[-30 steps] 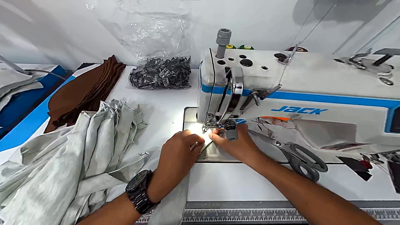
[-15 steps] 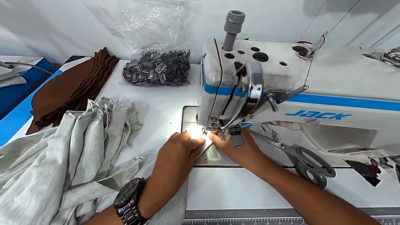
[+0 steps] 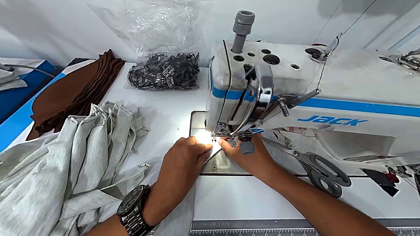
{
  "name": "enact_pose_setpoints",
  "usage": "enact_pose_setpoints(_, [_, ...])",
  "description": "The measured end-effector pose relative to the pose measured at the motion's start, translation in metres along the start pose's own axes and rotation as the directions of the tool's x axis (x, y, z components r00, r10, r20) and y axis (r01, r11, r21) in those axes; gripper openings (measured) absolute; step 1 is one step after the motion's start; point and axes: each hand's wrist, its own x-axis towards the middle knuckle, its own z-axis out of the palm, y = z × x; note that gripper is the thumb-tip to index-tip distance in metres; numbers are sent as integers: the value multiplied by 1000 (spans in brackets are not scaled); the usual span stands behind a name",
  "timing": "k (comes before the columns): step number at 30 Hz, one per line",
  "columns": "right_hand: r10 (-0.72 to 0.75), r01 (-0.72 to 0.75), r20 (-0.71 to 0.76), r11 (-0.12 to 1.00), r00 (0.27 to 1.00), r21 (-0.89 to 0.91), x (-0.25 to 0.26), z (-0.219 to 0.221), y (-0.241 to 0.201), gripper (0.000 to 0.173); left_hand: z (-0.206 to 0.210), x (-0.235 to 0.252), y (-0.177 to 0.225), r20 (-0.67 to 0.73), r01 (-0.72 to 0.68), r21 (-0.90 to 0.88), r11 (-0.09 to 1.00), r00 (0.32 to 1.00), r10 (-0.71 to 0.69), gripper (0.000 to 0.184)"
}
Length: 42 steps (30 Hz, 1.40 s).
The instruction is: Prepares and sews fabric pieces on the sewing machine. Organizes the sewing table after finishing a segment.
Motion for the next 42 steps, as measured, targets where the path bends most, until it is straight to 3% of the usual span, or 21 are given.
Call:
enact_pose_setpoints(17, [-25, 22, -37, 998, 999, -63, 6, 2, 2, 32, -3, 10, -1, 23, 36, -18, 999, 999, -35, 18])
enact_pose_setpoints(22, [-59, 56, -25, 994, 998, -93, 8, 1, 3, 24, -2, 18, 0, 3, 36, 8, 999, 999, -36, 17])
enact_pose_setpoints(25, [-73, 72, -26, 997, 997, -31, 6, -27, 4, 18, -2, 20, 0, -21, 14, -15, 1000, 1000, -14, 16])
enact_pose_setpoints(27, [-21, 20, -20, 999, 1000, -34, -14, -67, 14, 15, -3, 21, 3, -48, 14, -39, 999, 999, -16, 13])
enact_pose_setpoints(29, [31, -45, -87, 986, 996, -162, -57, -102, 36, 17, -6, 25, 9, -31, 69, -59, 996, 997, -71, 13])
enact_pose_setpoints(33, [68, -99, -129, 963, 989, -250, -136, -116, 90, 24, -12, 39, 17, 94, 241, -56, 969, 967, -235, 21])
enact_pose_setpoints(39, [172, -174, -31, 976, 985, -133, -182, -136, 89, 24, 2, 40, 18, 85, 323, -50, 945, 944, -319, 23])
enact_pose_setpoints(42, [234, -220, 54, 958, 971, -181, -199, -145, 74, 44, -13, 16, 22, 63, 344, -270, 900, 939, -339, 24])
